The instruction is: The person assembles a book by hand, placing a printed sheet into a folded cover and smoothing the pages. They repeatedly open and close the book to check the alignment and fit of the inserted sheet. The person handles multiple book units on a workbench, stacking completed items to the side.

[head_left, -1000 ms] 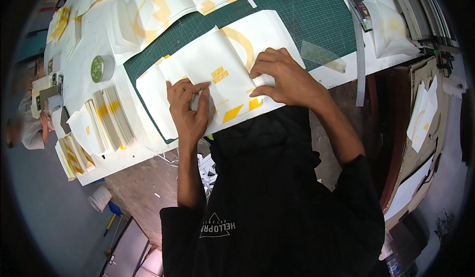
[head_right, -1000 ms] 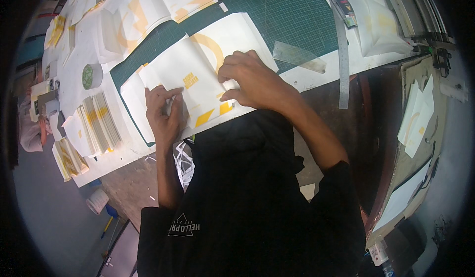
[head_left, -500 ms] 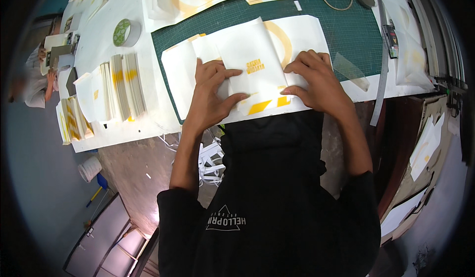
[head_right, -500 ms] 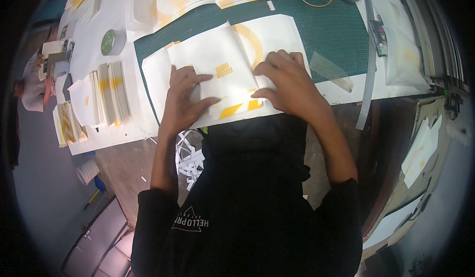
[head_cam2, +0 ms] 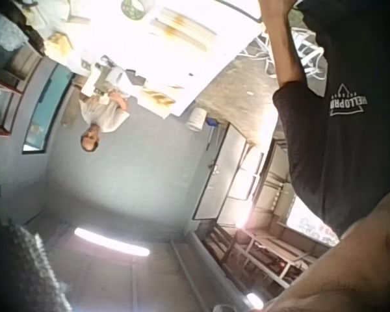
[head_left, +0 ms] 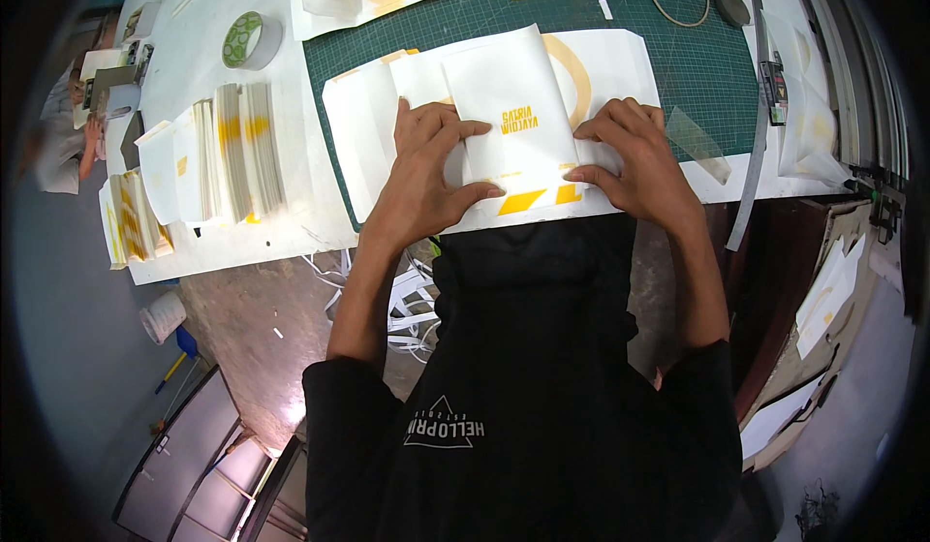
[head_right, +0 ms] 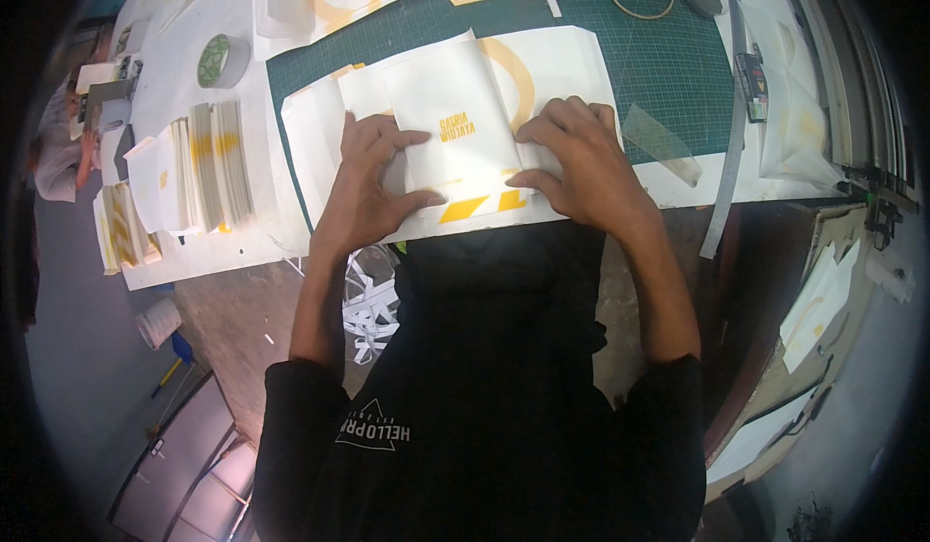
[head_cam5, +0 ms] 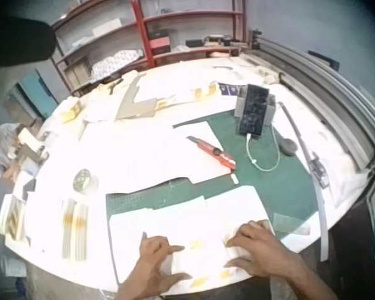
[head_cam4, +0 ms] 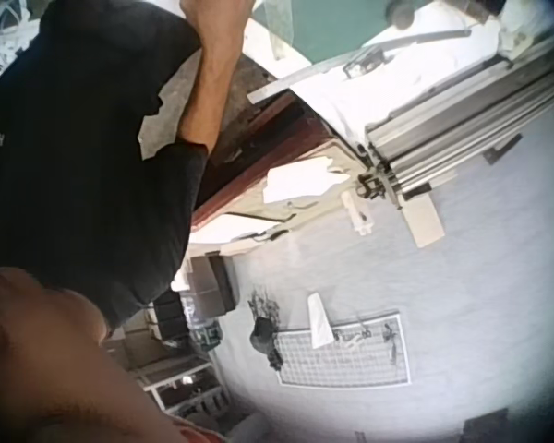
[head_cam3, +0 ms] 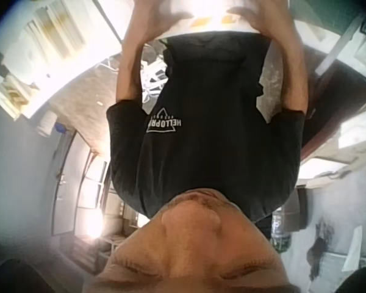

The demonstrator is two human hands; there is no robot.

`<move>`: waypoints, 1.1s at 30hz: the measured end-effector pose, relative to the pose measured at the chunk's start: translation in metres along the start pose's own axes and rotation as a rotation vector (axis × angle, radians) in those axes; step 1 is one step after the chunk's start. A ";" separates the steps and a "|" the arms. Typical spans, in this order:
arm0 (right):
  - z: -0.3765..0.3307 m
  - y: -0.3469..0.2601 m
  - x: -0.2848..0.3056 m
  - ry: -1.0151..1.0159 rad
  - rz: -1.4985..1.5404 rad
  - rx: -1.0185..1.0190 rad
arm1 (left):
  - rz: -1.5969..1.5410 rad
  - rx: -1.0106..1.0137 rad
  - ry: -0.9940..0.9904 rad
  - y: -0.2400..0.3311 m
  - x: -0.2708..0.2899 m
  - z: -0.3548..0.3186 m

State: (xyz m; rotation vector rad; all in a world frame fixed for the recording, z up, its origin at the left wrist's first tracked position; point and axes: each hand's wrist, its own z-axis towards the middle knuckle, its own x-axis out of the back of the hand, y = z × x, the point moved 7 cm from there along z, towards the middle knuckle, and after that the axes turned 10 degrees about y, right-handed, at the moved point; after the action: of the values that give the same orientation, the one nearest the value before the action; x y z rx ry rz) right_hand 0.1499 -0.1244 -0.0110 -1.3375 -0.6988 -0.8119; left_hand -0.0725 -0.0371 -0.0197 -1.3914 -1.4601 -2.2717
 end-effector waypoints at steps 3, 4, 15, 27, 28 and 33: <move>0.000 0.000 0.001 0.001 0.009 0.001 | 0.044 -0.022 -0.018 0.003 0.001 0.001; -0.001 0.001 0.001 0.019 0.007 -0.004 | 0.060 -0.024 -0.016 0.003 0.001 0.000; 0.008 0.005 0.001 0.007 0.026 -0.086 | 0.056 -0.023 -0.046 0.004 0.002 0.000; 0.011 0.007 0.002 0.169 0.046 -0.052 | 0.052 0.012 -0.031 0.004 0.001 -0.002; 0.018 0.008 0.003 0.203 0.021 -0.036 | 0.056 0.004 -0.034 0.005 0.001 -0.002; 0.106 0.037 0.000 0.289 -0.046 -0.031 | 0.059 -0.038 -0.043 0.007 0.001 0.001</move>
State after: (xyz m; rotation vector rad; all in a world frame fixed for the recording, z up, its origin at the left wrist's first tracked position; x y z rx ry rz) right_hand 0.1829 -0.0175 -0.0189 -1.2036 -0.4917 -1.0328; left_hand -0.0692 -0.0398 -0.0144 -1.4822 -1.3749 -2.2590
